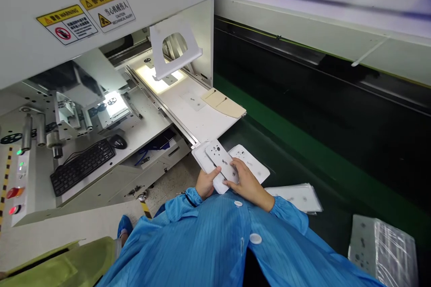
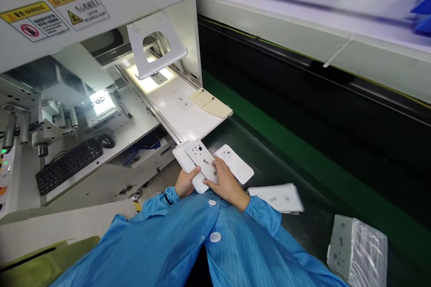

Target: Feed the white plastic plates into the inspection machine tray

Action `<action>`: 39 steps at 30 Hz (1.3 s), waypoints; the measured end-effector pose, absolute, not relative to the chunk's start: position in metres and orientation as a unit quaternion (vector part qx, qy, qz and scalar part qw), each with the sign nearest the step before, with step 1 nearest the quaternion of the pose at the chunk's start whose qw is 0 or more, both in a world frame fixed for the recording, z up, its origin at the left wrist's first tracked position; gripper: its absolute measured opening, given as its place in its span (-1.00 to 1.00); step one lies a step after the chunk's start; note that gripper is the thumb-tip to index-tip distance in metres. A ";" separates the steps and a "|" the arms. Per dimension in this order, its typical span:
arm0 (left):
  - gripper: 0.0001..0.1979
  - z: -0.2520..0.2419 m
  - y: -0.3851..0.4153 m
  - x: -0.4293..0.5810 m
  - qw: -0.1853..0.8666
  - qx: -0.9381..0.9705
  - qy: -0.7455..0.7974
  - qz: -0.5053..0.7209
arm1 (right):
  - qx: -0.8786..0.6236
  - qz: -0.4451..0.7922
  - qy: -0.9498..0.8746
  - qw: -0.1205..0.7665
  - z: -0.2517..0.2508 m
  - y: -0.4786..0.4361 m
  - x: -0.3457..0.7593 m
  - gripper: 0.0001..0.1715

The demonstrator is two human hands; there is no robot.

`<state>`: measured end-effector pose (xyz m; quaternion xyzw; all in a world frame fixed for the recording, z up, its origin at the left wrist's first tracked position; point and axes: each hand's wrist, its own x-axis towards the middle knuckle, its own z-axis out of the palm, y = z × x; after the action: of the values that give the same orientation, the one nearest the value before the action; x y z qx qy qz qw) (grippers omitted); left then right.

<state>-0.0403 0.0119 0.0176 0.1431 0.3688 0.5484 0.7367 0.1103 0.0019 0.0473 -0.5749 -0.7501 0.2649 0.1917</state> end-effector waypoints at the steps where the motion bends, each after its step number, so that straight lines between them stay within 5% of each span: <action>1: -0.36 0.017 0.014 -0.040 0.739 0.143 0.365 0.547 | -0.577 0.266 -0.747 0.196 0.047 0.004 0.110 -0.35; 21: -0.45 0.022 0.025 -0.054 0.784 0.135 0.335 0.505 | -0.627 0.134 -0.707 0.299 0.031 0.029 0.125 -0.42; 39: -0.37 0.023 0.048 -0.093 0.775 0.114 0.341 0.520 | -0.645 0.033 -0.752 0.128 0.040 0.180 0.064 -0.44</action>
<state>-0.0931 0.0485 0.0228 0.1142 0.3412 0.5198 0.7748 0.0641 0.1805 0.0397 -0.6454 -0.7522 0.0330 0.1283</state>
